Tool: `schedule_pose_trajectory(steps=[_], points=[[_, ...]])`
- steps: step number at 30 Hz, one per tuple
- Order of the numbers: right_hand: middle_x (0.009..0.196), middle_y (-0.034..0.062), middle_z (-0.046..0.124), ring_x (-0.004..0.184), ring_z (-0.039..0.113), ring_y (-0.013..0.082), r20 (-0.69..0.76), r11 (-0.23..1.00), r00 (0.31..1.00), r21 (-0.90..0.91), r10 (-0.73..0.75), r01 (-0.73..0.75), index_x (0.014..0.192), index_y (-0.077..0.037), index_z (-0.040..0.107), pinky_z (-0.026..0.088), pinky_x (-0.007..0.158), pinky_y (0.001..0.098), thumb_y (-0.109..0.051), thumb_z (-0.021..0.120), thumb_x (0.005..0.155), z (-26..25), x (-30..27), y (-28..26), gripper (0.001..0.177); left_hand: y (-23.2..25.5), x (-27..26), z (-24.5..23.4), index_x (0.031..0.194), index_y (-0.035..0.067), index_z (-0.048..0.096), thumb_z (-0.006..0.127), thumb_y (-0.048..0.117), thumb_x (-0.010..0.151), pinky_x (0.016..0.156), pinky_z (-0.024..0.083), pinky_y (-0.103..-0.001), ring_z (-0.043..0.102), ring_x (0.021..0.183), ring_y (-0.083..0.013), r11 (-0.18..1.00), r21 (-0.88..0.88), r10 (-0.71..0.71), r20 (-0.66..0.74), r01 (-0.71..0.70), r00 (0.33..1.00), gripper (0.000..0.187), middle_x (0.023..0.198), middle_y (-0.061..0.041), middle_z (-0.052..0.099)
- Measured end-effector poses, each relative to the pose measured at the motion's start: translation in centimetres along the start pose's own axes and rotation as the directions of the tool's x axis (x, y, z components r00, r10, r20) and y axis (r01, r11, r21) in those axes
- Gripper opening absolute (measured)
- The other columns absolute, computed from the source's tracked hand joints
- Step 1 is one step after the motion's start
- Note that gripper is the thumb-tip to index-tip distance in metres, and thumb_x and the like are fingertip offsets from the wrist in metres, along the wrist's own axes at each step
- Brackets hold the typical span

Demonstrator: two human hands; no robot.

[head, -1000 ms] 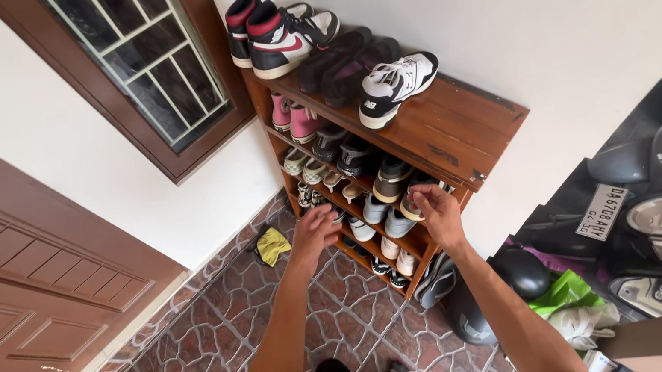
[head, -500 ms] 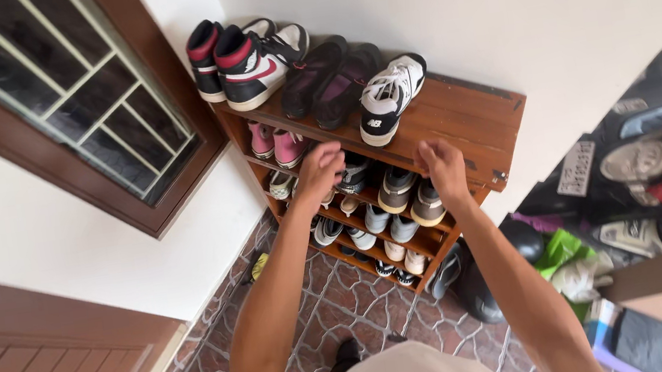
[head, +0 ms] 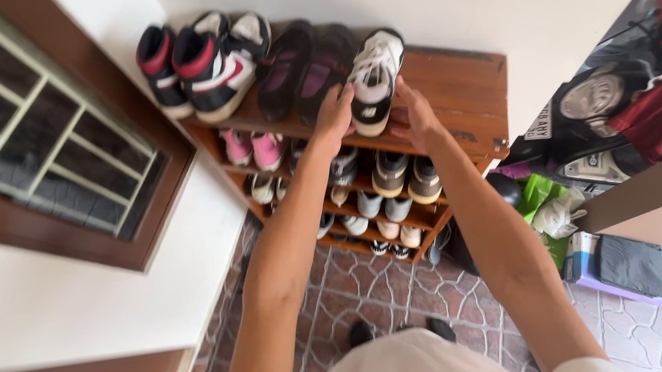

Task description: The person removes several pairs of shoes from a wooden shoe rack and places them on the floor. After arranging the shoes, the person wipes the top surface of the shoe rack with a yellow cloth.

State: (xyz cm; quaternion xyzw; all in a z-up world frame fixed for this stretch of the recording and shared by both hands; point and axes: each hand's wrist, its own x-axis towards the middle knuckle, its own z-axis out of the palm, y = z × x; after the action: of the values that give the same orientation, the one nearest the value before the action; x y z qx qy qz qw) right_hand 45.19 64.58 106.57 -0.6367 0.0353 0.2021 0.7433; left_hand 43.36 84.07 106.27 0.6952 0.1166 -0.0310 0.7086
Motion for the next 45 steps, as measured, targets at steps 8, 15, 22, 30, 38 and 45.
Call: schedule_pose_trajectory(steps=[8,15,22,30,38,45], points=[[0.159,0.0081,0.041,0.145,0.04,0.03,-0.066,0.98,0.995,-0.179,0.074,-0.084,0.154,-0.022,0.04,0.035,0.107,0.054,-0.074,0.043,0.087,1.7,0.7,-1.2,0.084,0.8,1.1,-0.5,0.153,0.019,0.042,0.046,0.078,0.085,0.1,0.043,-0.055,0.048,0.132,-0.0269,0.997,-0.021,-0.077,0.13,0.08,0.989,0.09,0.153,-0.007,0.047],[0.157,0.006,0.045,0.139,0.04,0.0232,-0.139,0.983,0.975,-0.033,0.173,-0.18,0.151,-0.023,0.047,0.029,0.11,0.0534,-0.066,0.061,0.08,1.4,2.8,-0.4,0.084,0.1,2.1,-0.2,0.147,0.021,0.052,0.06,0.075,0.075,0.1,0.037,-0.047,0.048,0.131,-0.0231,0.983,-0.054,-0.164,0.167,0.175,0.972,0.09,0.149,-0.004,0.054],[0.145,0.0155,0.055,0.134,0.048,0.0282,-0.123,0.998,0.992,0.064,-0.002,0.01,0.14,-0.007,0.052,0.03,0.112,0.0489,-0.044,0.069,0.074,2.4,1.0,0.6,0.077,-0.9,0.7,-0.9,0.146,0.025,0.049,0.068,0.059,0.076,0.1,0.035,-0.044,0.045,0.131,-0.0188,0.98,-0.194,0.009,0.251,0.041,0.968,0.081,0.147,-0.004,0.051],[0.123,0.0184,0.062,0.116,0.059,0.0261,-0.225,0.974,0.956,0.079,-0.19,0.212,0.137,0.003,0.044,0.045,0.103,0.039,-0.026,0.074,0.075,2.5,-0.8,4.0,0.075,-1.5,-2.9,-1.0,0.149,0.024,0.041,0.071,0.037,0.074,0.096,0.042,-0.046,0.048,0.123,-0.0219,0.945,-0.322,0.052,0.337,0.063,0.94,0.082,0.138,-0.007,0.05],[0.114,0.0185,0.063,0.104,0.064,0.024,-0.232,0.956,0.932,0.023,-0.279,0.292,0.131,0.004,0.046,0.053,0.09,0.0369,-0.023,0.075,0.078,1.2,-7.3,6.9,0.066,-2.9,-8.1,0.6,0.148,0.019,0.04,0.07,0.02,0.073,0.094,0.045,-0.042,0.051,0.124,-0.0199,0.945,-0.328,0.133,0.378,-0.001,0.916,0.08,0.138,-0.004,0.053],[0.115,0.0169,0.063,0.101,0.062,0.0232,-0.271,0.969,0.932,-0.017,-0.241,0.246,0.134,0.003,0.045,0.052,0.084,0.0389,-0.023,0.075,0.077,-1.5,-16.9,8.9,0.069,-5.0,-14.2,4.3,0.15,0.015,0.041,0.069,0.016,0.076,0.082,0.052,-0.041,0.059,0.11,-0.0228,0.957,-0.284,0.05,0.389,0.068,0.92,0.079,0.127,-0.008,0.057]])
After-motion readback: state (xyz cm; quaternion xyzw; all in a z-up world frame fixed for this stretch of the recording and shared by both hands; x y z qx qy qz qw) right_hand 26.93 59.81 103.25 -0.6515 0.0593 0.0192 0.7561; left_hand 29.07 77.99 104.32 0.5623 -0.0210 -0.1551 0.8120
